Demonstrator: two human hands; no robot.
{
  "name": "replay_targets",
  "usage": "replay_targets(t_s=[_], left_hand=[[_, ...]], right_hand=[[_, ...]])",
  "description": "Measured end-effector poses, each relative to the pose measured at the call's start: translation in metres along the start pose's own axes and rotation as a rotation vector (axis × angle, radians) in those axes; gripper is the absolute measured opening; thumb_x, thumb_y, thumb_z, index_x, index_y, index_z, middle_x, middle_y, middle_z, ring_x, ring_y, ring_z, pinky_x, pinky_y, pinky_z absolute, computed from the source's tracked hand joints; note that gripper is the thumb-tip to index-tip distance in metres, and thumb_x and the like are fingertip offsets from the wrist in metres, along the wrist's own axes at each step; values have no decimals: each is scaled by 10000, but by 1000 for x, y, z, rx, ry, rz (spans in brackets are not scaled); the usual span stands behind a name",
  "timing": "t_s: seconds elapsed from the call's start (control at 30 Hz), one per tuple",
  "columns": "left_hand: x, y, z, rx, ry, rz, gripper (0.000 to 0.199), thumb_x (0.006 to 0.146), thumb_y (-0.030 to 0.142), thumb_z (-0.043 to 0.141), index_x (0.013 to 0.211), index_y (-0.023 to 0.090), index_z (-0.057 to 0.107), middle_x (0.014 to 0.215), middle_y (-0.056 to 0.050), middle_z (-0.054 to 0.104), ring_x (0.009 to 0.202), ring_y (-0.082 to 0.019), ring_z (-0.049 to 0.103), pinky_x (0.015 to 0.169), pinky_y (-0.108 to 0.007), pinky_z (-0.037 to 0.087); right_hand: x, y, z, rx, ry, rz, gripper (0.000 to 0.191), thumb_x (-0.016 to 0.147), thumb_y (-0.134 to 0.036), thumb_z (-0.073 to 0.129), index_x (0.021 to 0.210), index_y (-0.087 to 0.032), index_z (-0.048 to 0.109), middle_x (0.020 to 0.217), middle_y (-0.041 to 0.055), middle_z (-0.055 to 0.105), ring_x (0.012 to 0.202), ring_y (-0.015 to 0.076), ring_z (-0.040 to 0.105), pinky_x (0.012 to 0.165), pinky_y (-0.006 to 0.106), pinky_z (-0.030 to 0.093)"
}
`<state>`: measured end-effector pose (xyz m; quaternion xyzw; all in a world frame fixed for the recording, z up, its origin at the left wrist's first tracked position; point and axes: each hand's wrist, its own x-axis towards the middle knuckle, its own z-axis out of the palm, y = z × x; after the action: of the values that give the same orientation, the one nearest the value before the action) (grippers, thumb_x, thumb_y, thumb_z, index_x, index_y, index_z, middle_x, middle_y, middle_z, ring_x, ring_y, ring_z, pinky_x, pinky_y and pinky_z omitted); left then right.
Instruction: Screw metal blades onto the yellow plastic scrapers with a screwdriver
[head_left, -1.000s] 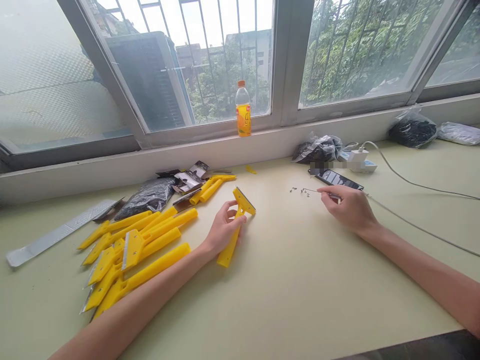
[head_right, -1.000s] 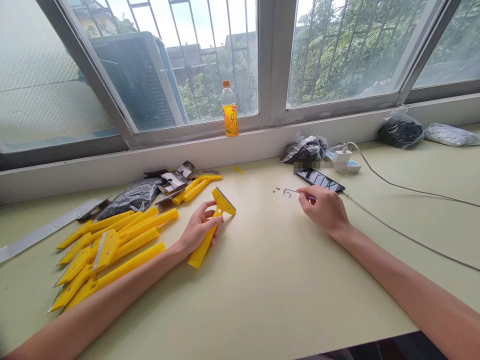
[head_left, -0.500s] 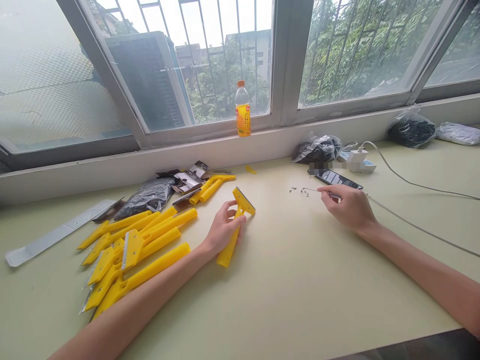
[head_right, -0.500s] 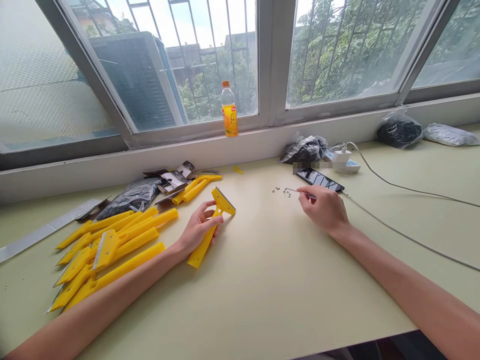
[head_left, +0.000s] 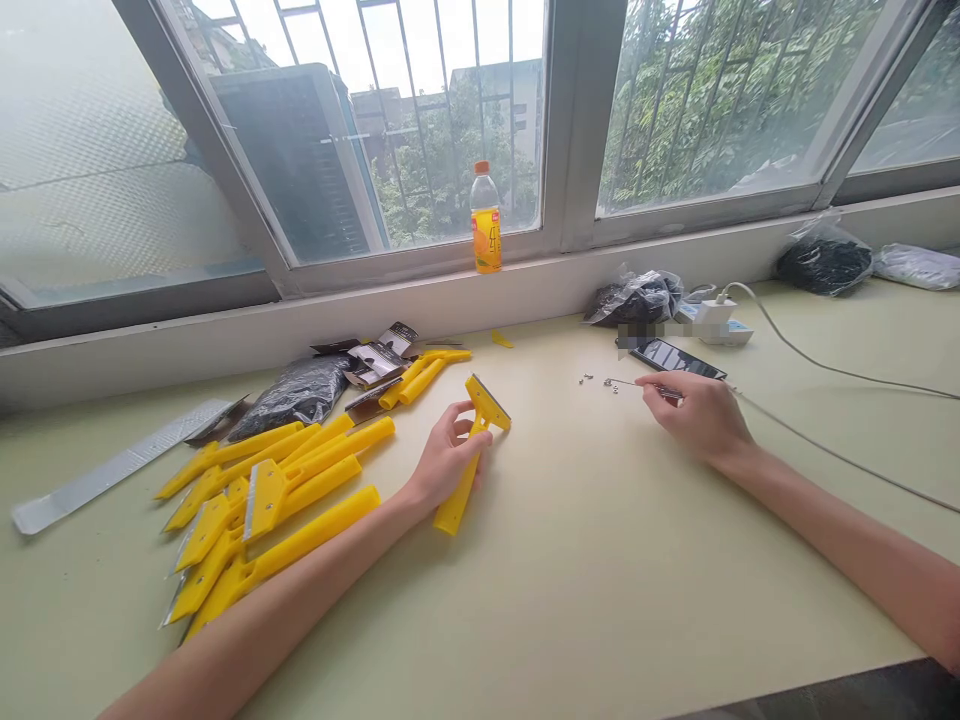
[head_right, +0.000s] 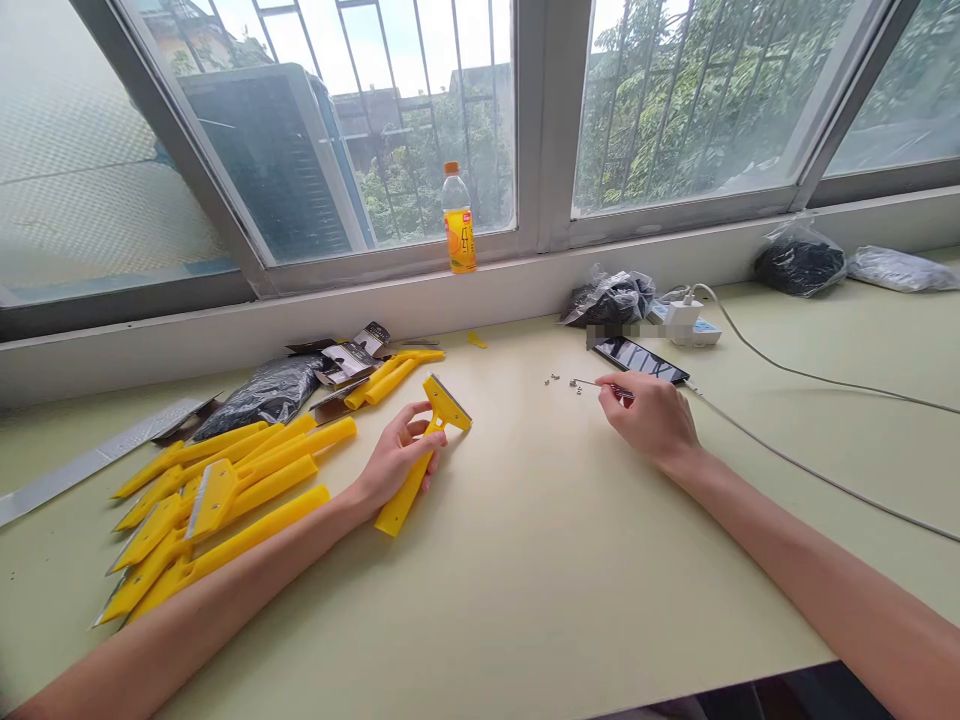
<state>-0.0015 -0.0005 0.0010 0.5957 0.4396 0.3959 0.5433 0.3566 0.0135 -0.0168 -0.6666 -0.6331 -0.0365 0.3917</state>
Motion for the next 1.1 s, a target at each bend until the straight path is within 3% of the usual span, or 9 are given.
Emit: replay_targets(t_s=[0.3, 0.77, 0.93, 1.1], left_hand=[[1, -3, 0, -22, -3, 10, 540, 858, 372, 714, 1328, 232, 489, 931, -23, 617, 505, -87, 550, 424, -252, 527], [0, -1, 0, -24, -5, 1, 533, 856, 370, 712, 1322, 240, 490, 914, -15, 614, 495, -85, 545, 418, -247, 520], [0, -1, 0, -16, 0, 5, 560, 852, 381, 715, 1338, 222, 488, 898, -13, 613, 489, -84, 533, 417, -250, 517], [0, -1, 0, -24, -5, 7, 565, 853, 387, 716, 1340, 216, 485, 876, -10, 618, 474, -79, 528, 418, -238, 509]], right_hand=[[-1, 0, 0, -7, 23, -3, 257, 847, -300, 557, 941, -239, 788, 911, 24, 779, 723, 198, 671, 695, 329, 489], [-1, -2, -1, 7, -60, 45, 267, 827, -312, 560, 947, -244, 788, 888, 38, 780, 728, 230, 683, 674, 355, 486], [-1, -4, -2, 25, -144, 69, 275, 833, -318, 550, 950, -235, 784, 825, 35, 762, 627, 201, 636, 641, 347, 474], [-2, -2, 1, 72, -160, 10, 259, 839, -343, 587, 961, -223, 782, 786, 40, 743, 666, 210, 648, 664, 349, 485]])
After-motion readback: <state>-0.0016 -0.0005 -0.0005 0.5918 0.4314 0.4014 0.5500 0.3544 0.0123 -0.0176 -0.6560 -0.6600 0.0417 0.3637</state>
